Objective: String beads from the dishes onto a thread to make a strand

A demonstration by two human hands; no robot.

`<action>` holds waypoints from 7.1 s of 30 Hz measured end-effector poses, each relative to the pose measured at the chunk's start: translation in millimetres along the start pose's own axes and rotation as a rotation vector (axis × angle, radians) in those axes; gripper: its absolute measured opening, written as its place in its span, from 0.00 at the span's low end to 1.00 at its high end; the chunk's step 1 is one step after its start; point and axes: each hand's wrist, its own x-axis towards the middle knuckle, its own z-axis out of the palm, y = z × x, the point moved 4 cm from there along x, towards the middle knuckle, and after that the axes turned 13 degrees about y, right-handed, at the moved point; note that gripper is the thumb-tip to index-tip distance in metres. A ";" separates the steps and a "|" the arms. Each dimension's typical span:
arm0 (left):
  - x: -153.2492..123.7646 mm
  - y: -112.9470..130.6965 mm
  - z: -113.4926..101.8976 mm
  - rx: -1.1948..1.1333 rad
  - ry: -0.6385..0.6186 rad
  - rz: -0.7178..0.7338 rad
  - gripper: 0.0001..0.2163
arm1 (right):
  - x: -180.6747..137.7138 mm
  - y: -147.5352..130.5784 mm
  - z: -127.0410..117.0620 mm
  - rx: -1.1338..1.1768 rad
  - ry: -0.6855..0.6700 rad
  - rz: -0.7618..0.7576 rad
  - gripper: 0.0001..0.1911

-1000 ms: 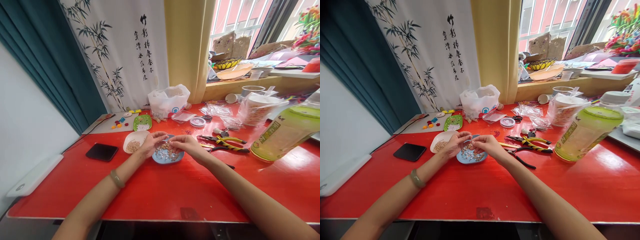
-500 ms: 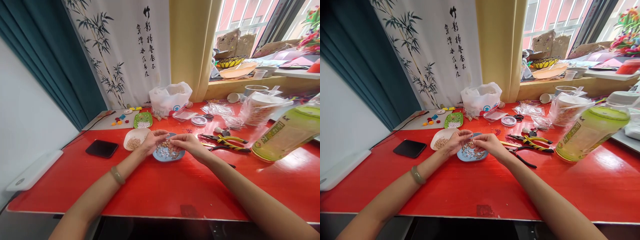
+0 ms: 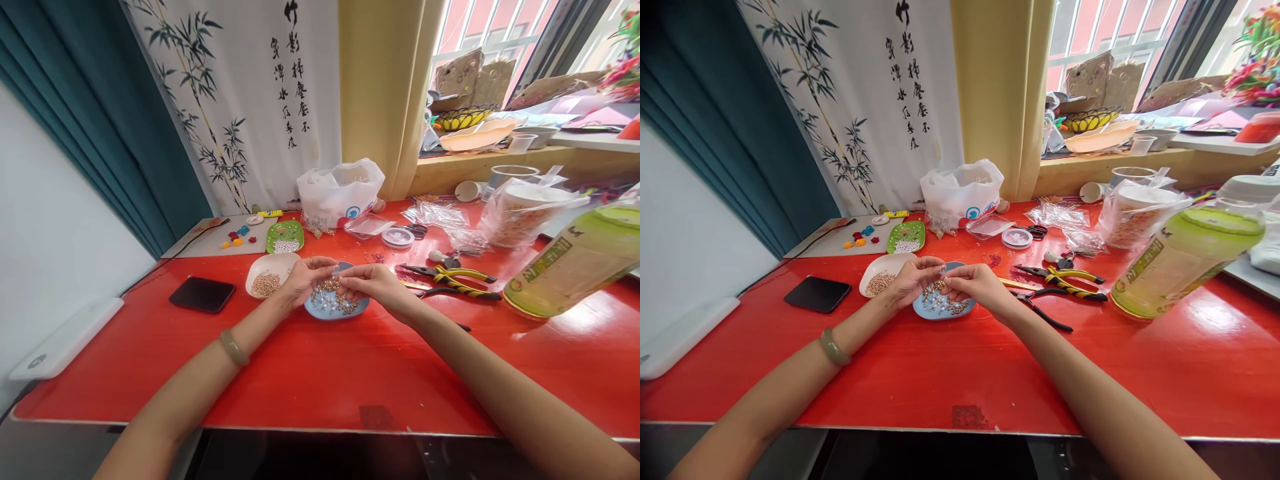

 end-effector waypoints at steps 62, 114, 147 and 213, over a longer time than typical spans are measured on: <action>-5.6 4.8 5.8 0.232 -0.041 0.173 0.10 | 5.4 -0.8 -9.2 -0.200 0.029 -0.071 0.11; -22.8 8.3 17.6 1.559 -0.366 0.640 0.07 | 8.8 2.7 -12.5 -0.133 0.106 -0.045 0.11; -1.9 3.9 2.2 0.261 -0.048 0.089 0.09 | 7.1 0.4 -11.9 -0.111 0.116 -0.047 0.10; -6.0 7.8 4.1 0.067 -0.070 -0.021 0.13 | 7.4 6.3 -2.2 -0.137 0.086 -0.141 0.12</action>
